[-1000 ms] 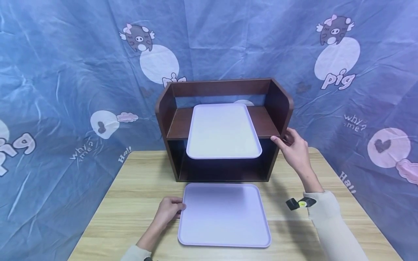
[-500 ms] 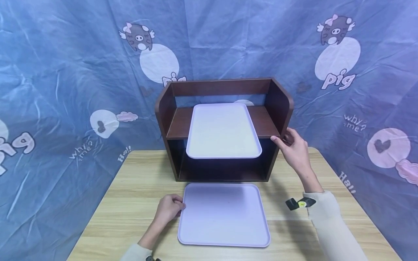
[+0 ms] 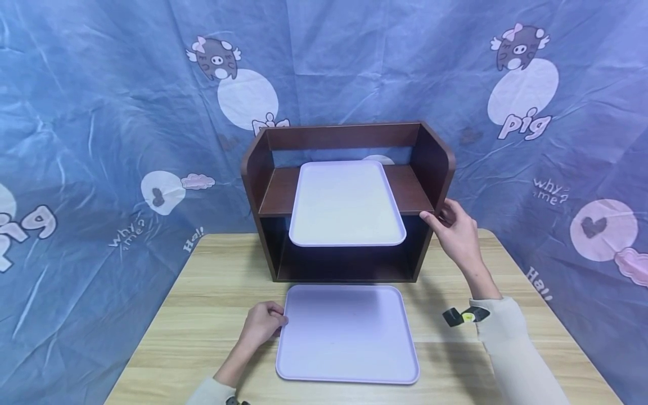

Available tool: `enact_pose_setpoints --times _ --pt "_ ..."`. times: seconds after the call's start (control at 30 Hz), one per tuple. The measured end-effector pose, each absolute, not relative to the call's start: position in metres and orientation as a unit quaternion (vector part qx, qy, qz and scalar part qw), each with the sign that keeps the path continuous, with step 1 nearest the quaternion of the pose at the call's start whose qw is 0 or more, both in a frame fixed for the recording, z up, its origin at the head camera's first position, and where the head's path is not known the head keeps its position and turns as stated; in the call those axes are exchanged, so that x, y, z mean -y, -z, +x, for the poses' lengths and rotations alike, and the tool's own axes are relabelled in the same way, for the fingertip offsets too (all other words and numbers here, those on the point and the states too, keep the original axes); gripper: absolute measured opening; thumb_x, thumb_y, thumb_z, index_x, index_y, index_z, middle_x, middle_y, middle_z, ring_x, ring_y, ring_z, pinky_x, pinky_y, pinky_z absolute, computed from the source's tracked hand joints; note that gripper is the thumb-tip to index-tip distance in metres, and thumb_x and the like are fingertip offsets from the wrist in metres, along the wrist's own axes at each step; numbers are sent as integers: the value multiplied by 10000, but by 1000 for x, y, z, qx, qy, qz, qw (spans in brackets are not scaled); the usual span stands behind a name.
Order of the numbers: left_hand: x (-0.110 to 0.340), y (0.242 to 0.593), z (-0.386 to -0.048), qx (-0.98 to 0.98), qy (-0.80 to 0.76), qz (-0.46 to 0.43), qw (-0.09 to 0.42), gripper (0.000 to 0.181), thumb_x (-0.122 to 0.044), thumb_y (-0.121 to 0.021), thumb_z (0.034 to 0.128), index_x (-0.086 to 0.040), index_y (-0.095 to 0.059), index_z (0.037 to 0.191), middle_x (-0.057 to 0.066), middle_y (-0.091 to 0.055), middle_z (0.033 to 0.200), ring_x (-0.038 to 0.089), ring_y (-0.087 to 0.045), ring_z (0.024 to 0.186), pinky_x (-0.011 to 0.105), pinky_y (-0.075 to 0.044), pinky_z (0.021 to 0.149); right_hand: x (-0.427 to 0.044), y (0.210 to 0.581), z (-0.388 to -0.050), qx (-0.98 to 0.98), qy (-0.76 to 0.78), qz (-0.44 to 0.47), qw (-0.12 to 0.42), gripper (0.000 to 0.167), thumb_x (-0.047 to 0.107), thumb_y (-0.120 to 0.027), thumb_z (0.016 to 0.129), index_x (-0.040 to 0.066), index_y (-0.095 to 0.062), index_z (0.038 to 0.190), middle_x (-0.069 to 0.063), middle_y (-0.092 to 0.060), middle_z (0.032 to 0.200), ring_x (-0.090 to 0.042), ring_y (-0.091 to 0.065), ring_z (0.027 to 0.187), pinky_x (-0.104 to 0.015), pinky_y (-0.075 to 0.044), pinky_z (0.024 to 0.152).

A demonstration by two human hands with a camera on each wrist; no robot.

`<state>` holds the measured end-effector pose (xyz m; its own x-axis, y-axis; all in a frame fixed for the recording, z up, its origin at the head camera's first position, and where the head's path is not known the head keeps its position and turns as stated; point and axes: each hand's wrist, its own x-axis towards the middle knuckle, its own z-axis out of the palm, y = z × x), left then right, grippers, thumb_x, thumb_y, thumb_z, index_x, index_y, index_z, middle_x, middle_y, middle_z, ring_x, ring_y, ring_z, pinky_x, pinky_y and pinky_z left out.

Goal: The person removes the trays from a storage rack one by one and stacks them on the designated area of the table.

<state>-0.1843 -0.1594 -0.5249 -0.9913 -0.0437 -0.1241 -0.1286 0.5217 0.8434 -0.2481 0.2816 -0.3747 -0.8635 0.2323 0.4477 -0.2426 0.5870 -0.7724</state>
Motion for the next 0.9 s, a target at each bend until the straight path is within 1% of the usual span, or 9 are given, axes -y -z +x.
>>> enact_pose_setpoints --times 0.33,0.47,0.7,0.8,0.9 --pt "160 526 -185 -866 -495 -46 47 139 4 -756 790 22 -732 926 26 -711 729 129 -677 570 269 -623 544 -280 376 -249 845 -464 6 264 601 308 -807 971 -16 -591 1429 -268 -683 1378 -401 -648 1318 -8 -496 920" --pt "161 525 -184 -864 -499 -46 47 141 8 -752 793 28 -733 931 32 -715 733 126 -675 584 282 -634 554 -280 376 -250 845 -464 7 266 604 307 -806 971 -18 -589 1432 -268 -683 1379 -403 -648 1317 -5 -496 917" --pt "163 518 -186 -870 -489 -46 44 92 0 -743 843 22 -743 932 40 -705 701 121 -654 543 266 -592 529 -279 376 -249 847 -463 5 262 604 307 -803 974 -16 -586 1436 -262 -683 1385 -403 -642 1326 -6 -495 923" --pt "164 513 -188 -864 -500 -50 43 74 13 -698 852 11 -741 913 54 -695 688 128 -645 548 265 -589 533 -279 375 -249 845 -465 4 263 599 299 -804 974 -15 -588 1436 -253 -684 1390 -406 -635 1335 -14 -501 932" --pt "164 507 -190 -852 -519 -55 43 109 28 -644 850 8 -737 902 66 -685 684 146 -640 567 278 -602 548 -279 375 -249 845 -464 3 264 595 299 -803 974 -10 -590 1436 -246 -690 1386 -409 -634 1336 -17 -505 934"
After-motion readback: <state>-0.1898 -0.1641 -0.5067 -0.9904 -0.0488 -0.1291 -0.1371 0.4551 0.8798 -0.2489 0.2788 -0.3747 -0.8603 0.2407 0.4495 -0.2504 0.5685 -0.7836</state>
